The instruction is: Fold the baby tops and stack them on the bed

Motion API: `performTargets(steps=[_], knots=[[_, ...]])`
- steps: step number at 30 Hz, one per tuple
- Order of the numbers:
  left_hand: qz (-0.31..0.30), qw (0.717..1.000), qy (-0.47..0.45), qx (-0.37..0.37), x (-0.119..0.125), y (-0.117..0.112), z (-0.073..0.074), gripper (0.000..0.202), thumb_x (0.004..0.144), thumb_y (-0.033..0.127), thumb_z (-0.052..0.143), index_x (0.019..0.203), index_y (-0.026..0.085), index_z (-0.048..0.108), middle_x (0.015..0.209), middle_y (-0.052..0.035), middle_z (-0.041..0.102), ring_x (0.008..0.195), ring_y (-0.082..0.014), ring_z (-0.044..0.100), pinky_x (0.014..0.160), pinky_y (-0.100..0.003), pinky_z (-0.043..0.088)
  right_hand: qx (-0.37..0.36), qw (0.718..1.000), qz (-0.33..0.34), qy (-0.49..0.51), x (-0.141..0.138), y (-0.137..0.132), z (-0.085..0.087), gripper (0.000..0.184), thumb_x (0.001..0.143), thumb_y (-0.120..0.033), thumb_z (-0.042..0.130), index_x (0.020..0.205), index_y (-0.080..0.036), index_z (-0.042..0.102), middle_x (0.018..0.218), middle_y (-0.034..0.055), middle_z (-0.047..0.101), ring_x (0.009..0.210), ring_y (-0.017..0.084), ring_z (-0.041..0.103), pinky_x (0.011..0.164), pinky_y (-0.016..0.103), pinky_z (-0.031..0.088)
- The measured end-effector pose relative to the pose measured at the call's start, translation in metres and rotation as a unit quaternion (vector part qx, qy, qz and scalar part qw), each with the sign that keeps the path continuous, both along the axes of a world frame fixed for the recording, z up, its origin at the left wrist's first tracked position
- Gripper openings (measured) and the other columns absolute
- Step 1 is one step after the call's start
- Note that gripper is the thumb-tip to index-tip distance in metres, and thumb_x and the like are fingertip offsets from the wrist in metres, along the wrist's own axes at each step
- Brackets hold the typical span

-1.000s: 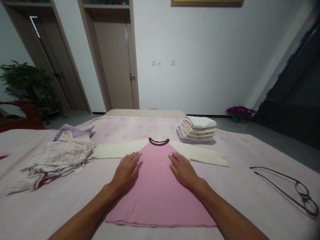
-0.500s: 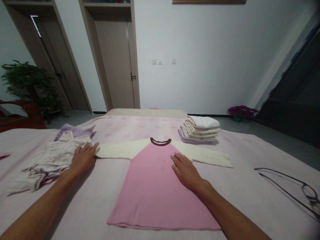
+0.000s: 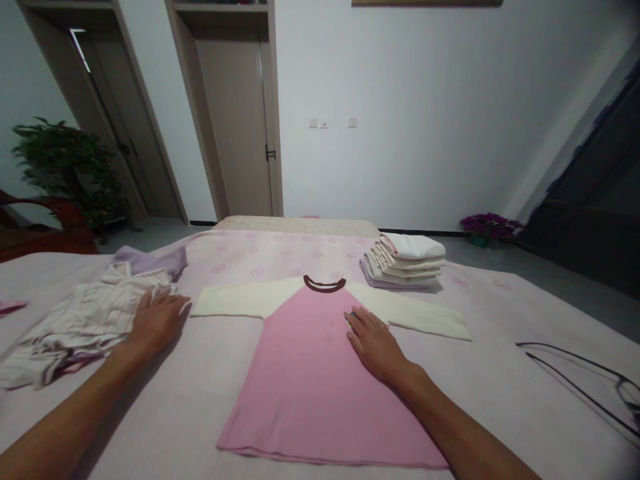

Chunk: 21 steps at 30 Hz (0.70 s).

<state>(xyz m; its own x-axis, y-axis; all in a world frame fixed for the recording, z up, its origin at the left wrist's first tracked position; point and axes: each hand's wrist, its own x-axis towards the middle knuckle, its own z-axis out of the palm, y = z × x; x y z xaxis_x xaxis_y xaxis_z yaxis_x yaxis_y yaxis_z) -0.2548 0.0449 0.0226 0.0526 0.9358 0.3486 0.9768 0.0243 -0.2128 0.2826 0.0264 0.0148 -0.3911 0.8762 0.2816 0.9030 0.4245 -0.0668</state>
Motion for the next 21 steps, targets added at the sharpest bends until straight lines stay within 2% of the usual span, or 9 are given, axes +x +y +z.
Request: performTargets(steps=[3,7,10,13,17,21], knots=[[-0.051,0.996,-0.066,-0.024,0.043,0.011,-0.001,0.042,0.091,0.028,0.042,0.123,0.014,0.066,0.131,-0.0129,0.066,0.132,-0.0316,0.049,0.116,-0.054,0.025,-0.003,1.000,-0.001,0.006,0.000,0.000,-0.001,0.046,0.099,-0.032,0.041,0.140,-0.016,0.054,0.149,0.0135,0.049,0.140,0.027,0.041,0.118,0.047,0.032],[-0.154,0.973,-0.163,-0.049,0.116,0.032,-0.009,0.048,0.095,0.035,0.037,0.132,0.015,0.061,0.139,-0.0104,0.060,0.136,-0.0260,0.047,0.115,-0.046,0.035,-0.007,1.000,0.000,0.009,-0.001,0.000,0.000,0.046,0.099,-0.032,0.041,0.140,-0.016,0.054,0.149,0.0138,0.048,0.140,0.028,0.041,0.118,0.047,0.032],[-0.229,0.954,-0.181,-0.070,0.167,0.050,-0.012,0.053,0.099,0.038,0.033,0.139,0.011,0.054,0.147,-0.0127,0.053,0.142,-0.0261,0.041,0.117,-0.045,0.033,-0.009,1.000,-0.001,0.007,-0.001,-0.001,0.002,0.046,0.099,-0.032,0.041,0.140,-0.016,0.054,0.149,0.0135,0.048,0.140,0.027,0.041,0.118,0.046,0.031],[-0.278,0.940,-0.174,-0.092,0.205,0.070,-0.013,0.055,0.101,0.041,0.033,0.145,0.010,0.048,0.153,-0.0146,0.044,0.146,-0.0262,0.033,0.119,-0.045,0.029,-0.009,1.000,-0.004,0.009,-0.001,-0.001,0.003,0.045,0.099,-0.032,0.042,0.140,-0.017,0.054,0.149,0.0140,0.048,0.140,0.027,0.041,0.118,0.046,0.031],[-0.262,0.942,-0.150,-0.147,0.226,0.093,-0.017,0.061,0.101,0.050,0.034,0.150,0.015,0.041,0.158,-0.0145,0.035,0.149,-0.0293,0.026,0.119,-0.047,0.024,-0.004,1.000,-0.003,0.013,-0.002,-0.002,0.003,0.045,0.099,-0.031,0.043,0.139,-0.017,0.055,0.148,0.0140,0.049,0.140,0.027,0.042,0.118,0.047,0.032],[-0.212,0.954,-0.142,-0.157,0.212,0.105,-0.023,0.064,0.101,0.054,0.031,0.154,0.020,0.035,0.161,-0.0138,0.028,0.149,-0.0333,0.023,0.118,-0.051,0.022,-0.003,1.000,-0.005,0.008,-0.001,-0.001,0.002,0.045,0.098,-0.030,0.044,0.140,-0.016,0.055,0.148,0.0145,0.049,0.139,0.028,0.042,0.118,0.047,0.032]])
